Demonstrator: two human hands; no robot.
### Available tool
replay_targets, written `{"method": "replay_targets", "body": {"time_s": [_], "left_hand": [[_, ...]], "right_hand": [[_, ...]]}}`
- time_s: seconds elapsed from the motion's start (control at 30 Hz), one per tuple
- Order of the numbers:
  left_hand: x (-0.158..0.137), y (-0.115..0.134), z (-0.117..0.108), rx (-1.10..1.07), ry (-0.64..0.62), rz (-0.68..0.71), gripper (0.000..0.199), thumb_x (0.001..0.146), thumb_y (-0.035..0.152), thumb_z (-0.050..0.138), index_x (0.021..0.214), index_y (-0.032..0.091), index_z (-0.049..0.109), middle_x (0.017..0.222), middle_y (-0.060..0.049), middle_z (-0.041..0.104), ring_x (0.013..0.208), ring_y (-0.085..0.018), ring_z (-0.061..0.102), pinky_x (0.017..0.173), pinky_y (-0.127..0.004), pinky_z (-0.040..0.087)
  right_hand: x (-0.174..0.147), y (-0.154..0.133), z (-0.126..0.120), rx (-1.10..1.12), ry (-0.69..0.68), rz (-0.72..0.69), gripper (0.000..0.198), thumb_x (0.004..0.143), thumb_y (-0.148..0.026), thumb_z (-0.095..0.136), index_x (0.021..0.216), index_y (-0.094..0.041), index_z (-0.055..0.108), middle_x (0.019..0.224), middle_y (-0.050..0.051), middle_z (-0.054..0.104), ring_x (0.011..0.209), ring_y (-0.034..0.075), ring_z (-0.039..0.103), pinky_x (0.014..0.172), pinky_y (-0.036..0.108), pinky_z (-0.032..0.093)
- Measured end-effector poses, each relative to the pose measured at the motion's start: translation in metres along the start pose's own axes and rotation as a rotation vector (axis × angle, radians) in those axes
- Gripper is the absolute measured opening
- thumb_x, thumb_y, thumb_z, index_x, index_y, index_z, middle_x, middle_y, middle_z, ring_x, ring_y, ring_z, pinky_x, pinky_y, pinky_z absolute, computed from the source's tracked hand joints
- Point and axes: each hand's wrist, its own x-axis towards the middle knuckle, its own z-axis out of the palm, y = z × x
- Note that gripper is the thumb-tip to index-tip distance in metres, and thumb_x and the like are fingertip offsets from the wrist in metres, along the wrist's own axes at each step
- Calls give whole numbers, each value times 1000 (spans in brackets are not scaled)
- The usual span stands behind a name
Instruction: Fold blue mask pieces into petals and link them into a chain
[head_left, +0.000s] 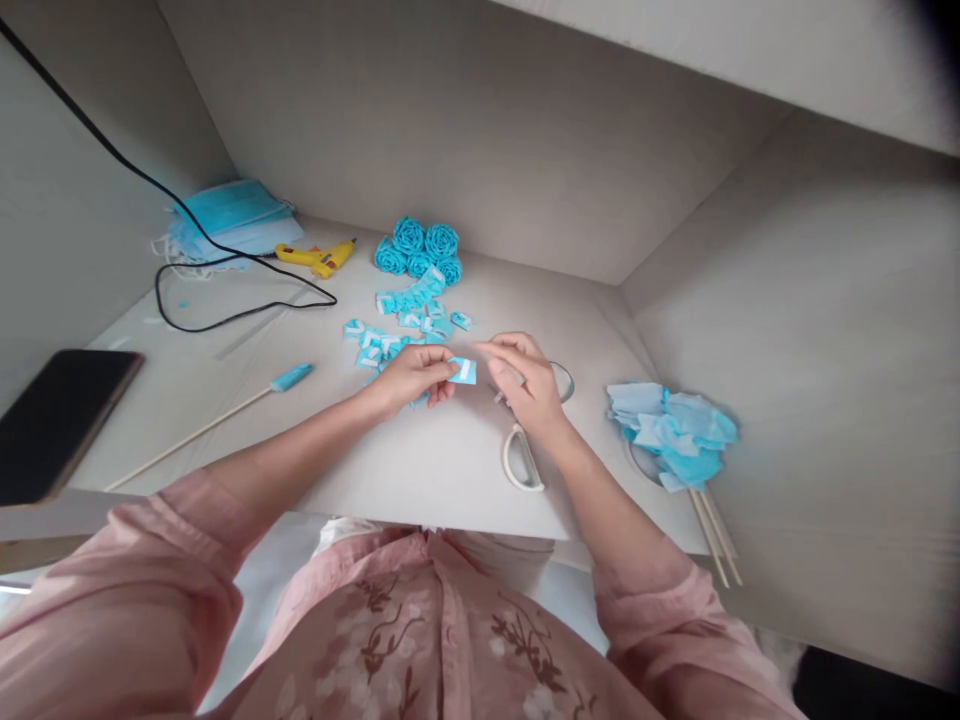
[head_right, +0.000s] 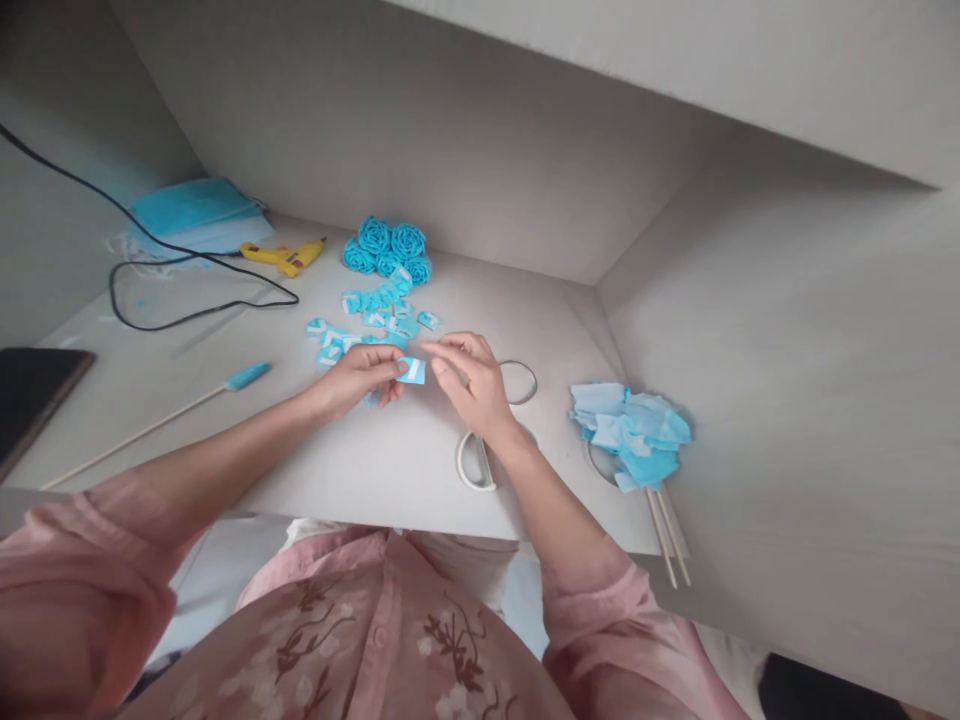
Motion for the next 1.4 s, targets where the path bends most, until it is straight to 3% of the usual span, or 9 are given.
{"method": "replay_targets", "body": {"time_s": [0.1,0.2,0.4,0.57,0.83,1.03,1.17,1.4], "left_hand": [[0,-3,0,139,-29,39,26,75,36,68,64,16,55,52,2,58,40,-7,48,41,-18,38],[1,-5,1,185,-37,44,29,73,39,70,64,16,56,50,2,57,40,-6,47,40,-18,37],[1,-4,4,-19,28,84,36,77,50,66,71,15,57,60,-1,62,49,-9,55,45,-20,44],[3,-9,5,20,33,110,36,69,45,76,75,15,58,62,1,61,48,-7,53,45,-19,43],[3,-11,4,202,13,127,27,71,37,71,67,16,55,54,4,55,44,-6,47,44,-18,38],[1,-6,4,101,69,139,30,79,45,60,75,15,61,63,1,58,51,-9,52,50,-21,43],[2,-10,4,171,83,123,31,75,46,66,73,15,62,61,2,57,47,-7,48,49,-21,38],[3,-11,3,152,158,97,28,70,42,68,66,16,58,57,3,57,45,-7,47,48,-21,36]], "right_hand": [[0,3,4,287,-105,222,35,95,-36,53,126,-23,62,111,7,67,101,18,63,85,32,51],[-2,5,11,441,-182,308,39,89,-34,61,126,-22,60,92,2,66,83,14,62,79,28,49],[-3,2,17,563,-105,385,40,84,-33,65,123,-23,61,83,-1,57,76,12,55,74,26,46],[-4,2,17,605,-60,410,42,85,-36,64,125,-25,60,84,-1,55,75,12,53,71,26,46],[-2,4,16,660,-97,482,42,82,-41,69,119,-23,65,87,0,64,78,13,60,74,27,48],[-1,8,16,642,-22,492,42,80,-43,70,117,-22,66,83,0,67,73,12,60,73,27,50],[-2,8,16,607,-32,468,44,79,-46,71,115,-22,66,81,0,67,72,12,61,71,27,51],[9,29,-14,413,131,490,35,85,-43,62,111,-21,68,84,2,70,67,11,63,57,23,48]]}}
